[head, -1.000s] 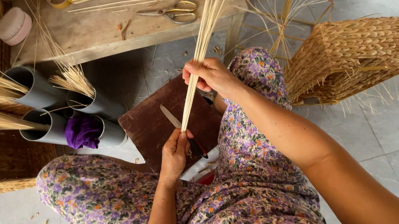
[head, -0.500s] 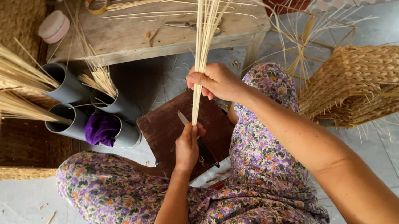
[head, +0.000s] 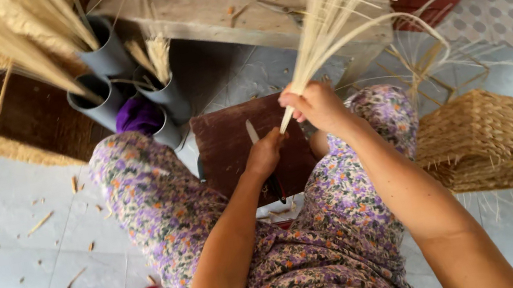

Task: The person sits on a red plastic chair and prepares thin bamboo strips. They sort and align strips from a bundle, pull individual strips from containers, trim the ends with scissors, and scrape or cut strips against a small knife resting on a wooden board, gathering the processed strips in one hand.

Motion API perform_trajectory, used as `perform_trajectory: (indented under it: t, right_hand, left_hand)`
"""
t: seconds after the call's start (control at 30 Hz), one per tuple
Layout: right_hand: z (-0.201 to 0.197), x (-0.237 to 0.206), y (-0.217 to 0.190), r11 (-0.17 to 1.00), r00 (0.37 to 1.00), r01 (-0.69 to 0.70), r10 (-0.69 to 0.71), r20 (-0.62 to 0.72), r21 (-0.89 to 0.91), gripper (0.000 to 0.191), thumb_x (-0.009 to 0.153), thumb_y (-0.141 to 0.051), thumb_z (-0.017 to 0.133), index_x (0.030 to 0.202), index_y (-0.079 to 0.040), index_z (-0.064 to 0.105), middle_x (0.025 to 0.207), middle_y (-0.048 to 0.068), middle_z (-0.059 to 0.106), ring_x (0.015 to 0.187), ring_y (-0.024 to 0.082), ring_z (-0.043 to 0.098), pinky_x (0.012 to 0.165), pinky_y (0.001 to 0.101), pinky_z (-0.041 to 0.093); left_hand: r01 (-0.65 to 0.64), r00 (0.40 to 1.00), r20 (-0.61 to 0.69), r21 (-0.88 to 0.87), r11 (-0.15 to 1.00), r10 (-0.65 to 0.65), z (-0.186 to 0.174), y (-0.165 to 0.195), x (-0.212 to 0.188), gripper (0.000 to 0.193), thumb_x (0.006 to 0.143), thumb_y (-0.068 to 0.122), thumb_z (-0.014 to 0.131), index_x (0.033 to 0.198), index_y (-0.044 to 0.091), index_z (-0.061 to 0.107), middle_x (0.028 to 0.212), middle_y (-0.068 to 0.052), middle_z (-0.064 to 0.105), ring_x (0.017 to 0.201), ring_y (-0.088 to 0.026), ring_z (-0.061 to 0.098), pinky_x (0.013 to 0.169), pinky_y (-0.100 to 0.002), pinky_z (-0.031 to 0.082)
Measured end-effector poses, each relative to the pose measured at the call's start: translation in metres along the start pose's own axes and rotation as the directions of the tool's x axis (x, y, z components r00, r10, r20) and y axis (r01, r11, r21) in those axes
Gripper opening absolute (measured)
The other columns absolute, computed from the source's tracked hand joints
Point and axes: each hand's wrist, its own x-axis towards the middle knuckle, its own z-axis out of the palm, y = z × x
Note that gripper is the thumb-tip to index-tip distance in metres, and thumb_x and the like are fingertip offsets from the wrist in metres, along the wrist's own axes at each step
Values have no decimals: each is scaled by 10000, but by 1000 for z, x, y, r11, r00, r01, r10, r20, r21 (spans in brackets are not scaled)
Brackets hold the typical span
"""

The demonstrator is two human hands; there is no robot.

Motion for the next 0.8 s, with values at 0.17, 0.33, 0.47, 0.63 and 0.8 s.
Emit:
perform_trajectory:
  t: [0.17,0.33,0.47,0.63,0.8]
  right_hand:
    - [1,-2,19,997,999,-48,49,-7,62,169,1021,-131,631,978,10,714,741,55,684,606,113,664,570,259,577]
    - [3,-2,27,998,1000,-12,14,-27,62,174,1010,-142,641,967,8,719,753,57,695,609,107,667,565,257,580]
    - [7,1,27,995,997,-60,64,-53,82,182,1003,-156,628,994,4,715,792,37,718,607,96,668,555,253,588]
    - [0,5,33,987,995,-54,65,-70,150,221,1023,-172,620,940,10,712,727,50,701,582,97,666,530,252,579]
    - [-22,9,48,952,977,-144,181,-116,269,255,1031,-200,608,928,14,700,716,59,678,568,98,653,497,257,572]
  left_hand:
    - [122,991,35,142,982,-128,-1,-3,0,124,1053,180,539,1070,80,611,962,-210,711,886,-403,702,721,-471,540]
    - [146,987,48,153,977,-155,-5,7,3,143,1050,210,542,1078,89,614,938,-202,711,854,-390,703,705,-464,537]
    - [113,993,28,140,984,-118,-6,11,0,164,1044,229,545,1054,86,625,920,-186,716,820,-371,710,693,-451,549]
    - [97,994,28,149,984,-102,-5,12,0,178,1047,236,555,1057,76,633,910,-190,723,834,-382,712,701,-454,553]
    - [24,996,84,76,997,-30,3,15,-9,171,1063,206,530,1067,66,628,890,-165,735,836,-367,707,685,-434,552]
